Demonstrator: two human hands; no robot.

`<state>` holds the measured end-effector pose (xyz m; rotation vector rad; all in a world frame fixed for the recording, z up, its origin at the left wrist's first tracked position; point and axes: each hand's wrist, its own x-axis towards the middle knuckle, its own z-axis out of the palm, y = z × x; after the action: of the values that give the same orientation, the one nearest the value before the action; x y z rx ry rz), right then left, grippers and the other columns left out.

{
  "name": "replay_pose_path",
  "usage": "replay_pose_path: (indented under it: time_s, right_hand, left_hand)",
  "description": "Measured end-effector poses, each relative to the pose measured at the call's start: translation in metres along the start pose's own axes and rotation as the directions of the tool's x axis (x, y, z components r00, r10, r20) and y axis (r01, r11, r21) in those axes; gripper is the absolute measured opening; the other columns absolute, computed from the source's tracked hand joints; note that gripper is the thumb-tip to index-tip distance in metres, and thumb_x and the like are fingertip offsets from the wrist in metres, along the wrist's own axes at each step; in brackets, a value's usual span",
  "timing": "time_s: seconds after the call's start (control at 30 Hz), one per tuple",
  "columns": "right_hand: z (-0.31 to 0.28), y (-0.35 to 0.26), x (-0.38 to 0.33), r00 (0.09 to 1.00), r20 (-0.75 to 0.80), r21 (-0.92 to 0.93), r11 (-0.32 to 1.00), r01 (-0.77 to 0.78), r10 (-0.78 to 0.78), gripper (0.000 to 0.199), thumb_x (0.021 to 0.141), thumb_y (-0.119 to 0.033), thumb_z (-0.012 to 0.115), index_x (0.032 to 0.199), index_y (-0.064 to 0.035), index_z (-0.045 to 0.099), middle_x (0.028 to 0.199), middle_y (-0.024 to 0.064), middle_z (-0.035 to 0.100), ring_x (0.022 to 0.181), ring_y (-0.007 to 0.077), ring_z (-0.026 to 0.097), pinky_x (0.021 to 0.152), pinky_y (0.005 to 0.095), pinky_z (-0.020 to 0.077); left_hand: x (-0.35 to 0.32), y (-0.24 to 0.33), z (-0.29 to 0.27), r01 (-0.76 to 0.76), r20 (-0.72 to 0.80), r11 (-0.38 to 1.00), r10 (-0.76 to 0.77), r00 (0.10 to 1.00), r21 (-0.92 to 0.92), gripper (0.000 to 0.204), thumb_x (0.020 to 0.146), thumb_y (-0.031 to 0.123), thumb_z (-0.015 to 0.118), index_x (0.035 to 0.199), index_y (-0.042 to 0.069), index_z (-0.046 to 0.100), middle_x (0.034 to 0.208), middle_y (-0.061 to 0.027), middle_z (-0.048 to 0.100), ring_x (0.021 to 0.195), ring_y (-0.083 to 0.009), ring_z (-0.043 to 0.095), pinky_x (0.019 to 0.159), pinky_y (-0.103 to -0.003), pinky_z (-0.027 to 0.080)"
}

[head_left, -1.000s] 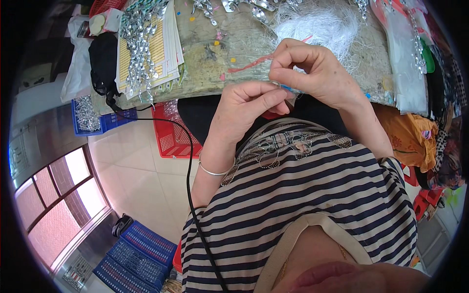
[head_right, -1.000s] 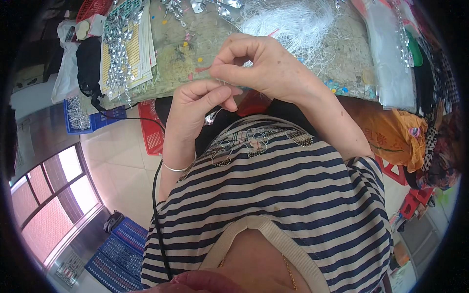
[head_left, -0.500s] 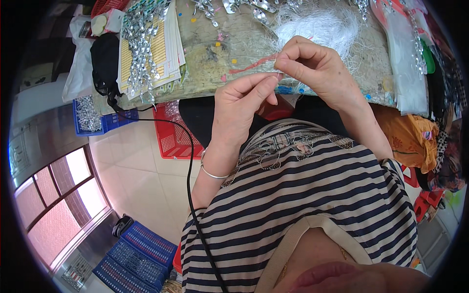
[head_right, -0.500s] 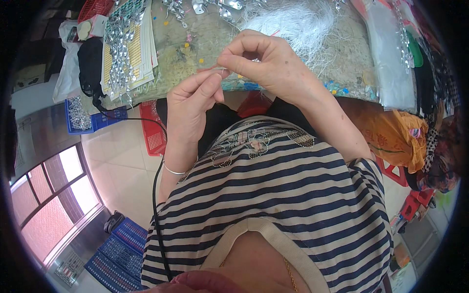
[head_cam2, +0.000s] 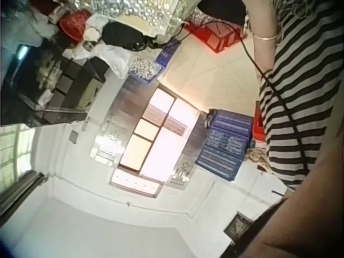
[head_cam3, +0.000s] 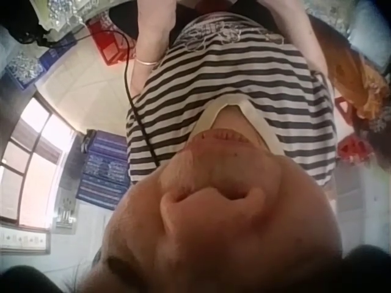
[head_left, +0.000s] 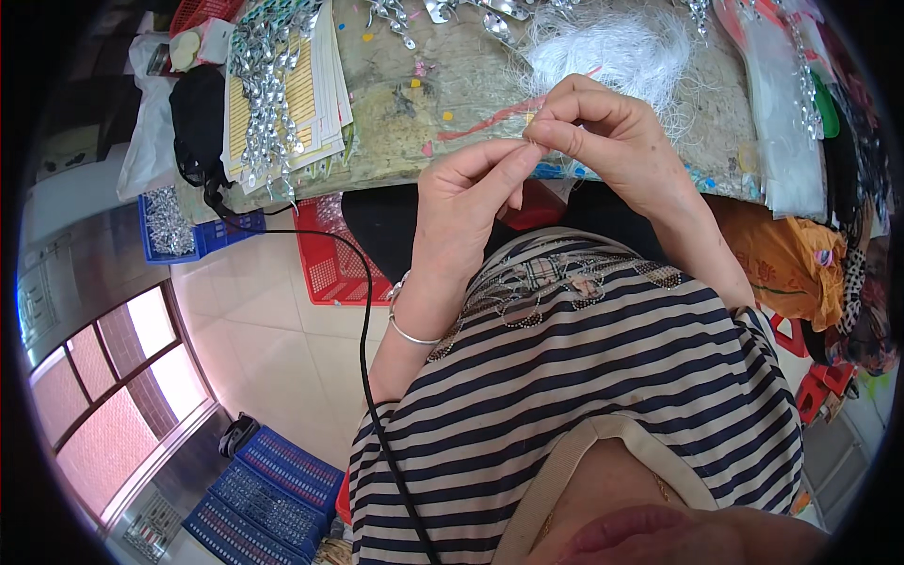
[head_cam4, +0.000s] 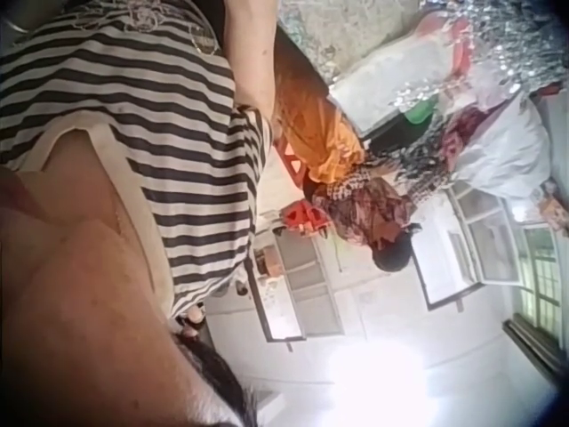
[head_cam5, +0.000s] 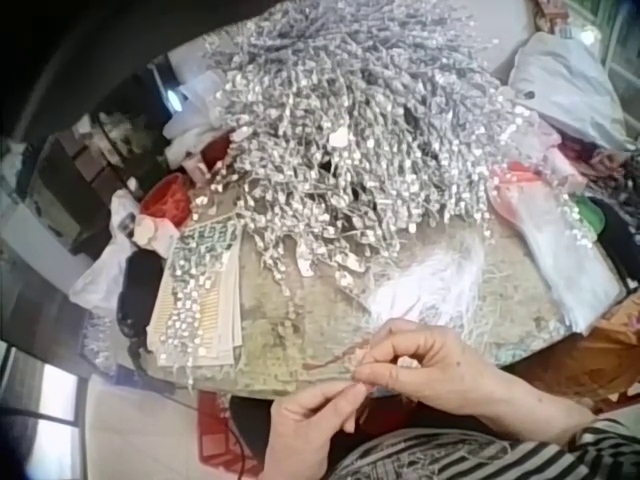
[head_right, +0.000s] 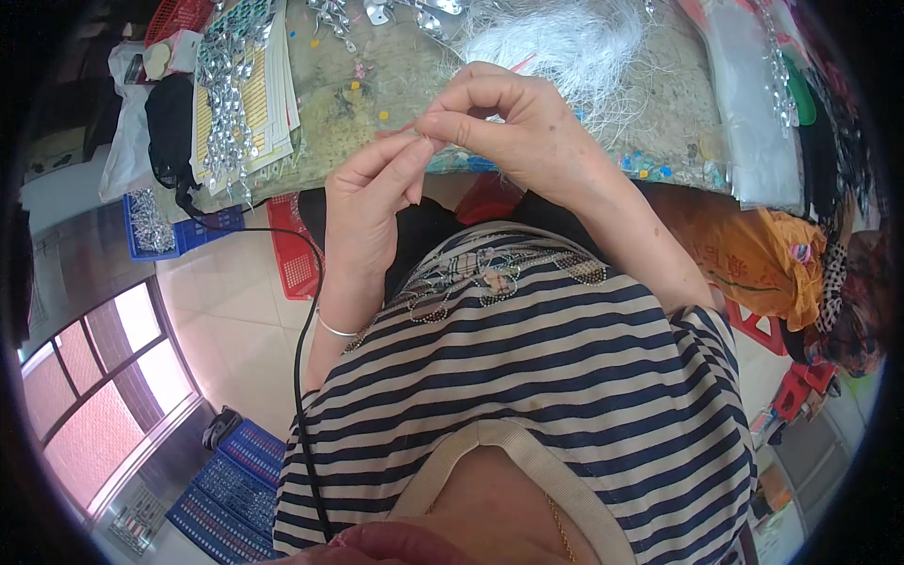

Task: Assembling small decorative toy components by threading them onto a thin wire.

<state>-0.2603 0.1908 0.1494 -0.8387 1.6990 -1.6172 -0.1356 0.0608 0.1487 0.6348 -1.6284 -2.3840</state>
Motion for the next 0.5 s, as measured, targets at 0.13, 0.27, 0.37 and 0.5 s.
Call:
replay_pose_path:
  time_s: [0.13,0.27,0.37,0.5]
  right_hand:
    - [-0.0013,-0.0001,-0.0008,0.999,0.02,0.083,0.996,-0.044,0.042,0.011,0.087,-0.01,0.063,0.091,-0.0014,0.069,0.089,0.001,0.058,0.086,0.0085,0.054,0.079,0.0229,0.0428]
    - [-0.0031,0.0013,-0.002,1.0,0.018,0.157,0.987,-0.011,0.008,0.016,0.089,-0.014,0.06,0.095,-0.0024,0.069,0.091,0.0014,0.059,0.089,0.0095,0.053,0.086,0.0258,0.0407]
    - [-0.0021,0.0028,-0.0045,0.999,0.032,0.197,0.979,-0.046,0.04,0.018,0.089,-0.015,0.06,0.097,-0.0023,0.069,0.091,0.0016,0.059,0.09,0.0101,0.054,0.086,0.0261,0.0405]
    - [-0.0015,0.0006,-0.0054,0.996,0.086,0.23,0.972,-0.043,0.024,0.016,0.086,-0.011,0.063,0.098,-0.0025,0.07,0.089,0.0011,0.059,0.088,0.0108,0.055,0.081,0.0245,0.0429]
  left_hand:
    - [-0.0001,-0.0003,-0.0004,0.007,-0.005,1.0,-0.007,1.0,0.008,0.014,0.085,0.01,0.066,0.096,0.001,0.07,0.063,0.0026,0.056,0.054,-0.0018,0.045,0.048,-0.017,0.031]
    - [-0.0019,0.0033,-0.0014,0.002,0.001,1.0,-0.002,1.0,-0.024,0.014,0.085,0.006,0.063,0.094,-0.003,0.069,0.068,0.0017,0.056,0.058,-0.0039,0.044,0.053,-0.017,0.031]
    - [-0.0016,0.0009,-0.0013,-0.02,0.003,1.0,0.02,1.0,-0.005,0.014,0.084,0.006,0.064,0.093,-0.003,0.069,0.071,0.0004,0.059,0.059,-0.0042,0.045,0.052,-0.017,0.032]
    - [-0.002,-0.0016,-0.0032,-0.038,0.034,0.999,0.038,0.999,0.009,0.012,0.084,0.008,0.066,0.094,0.001,0.07,0.067,0.0025,0.059,0.057,-0.0023,0.046,0.05,-0.017,0.033]
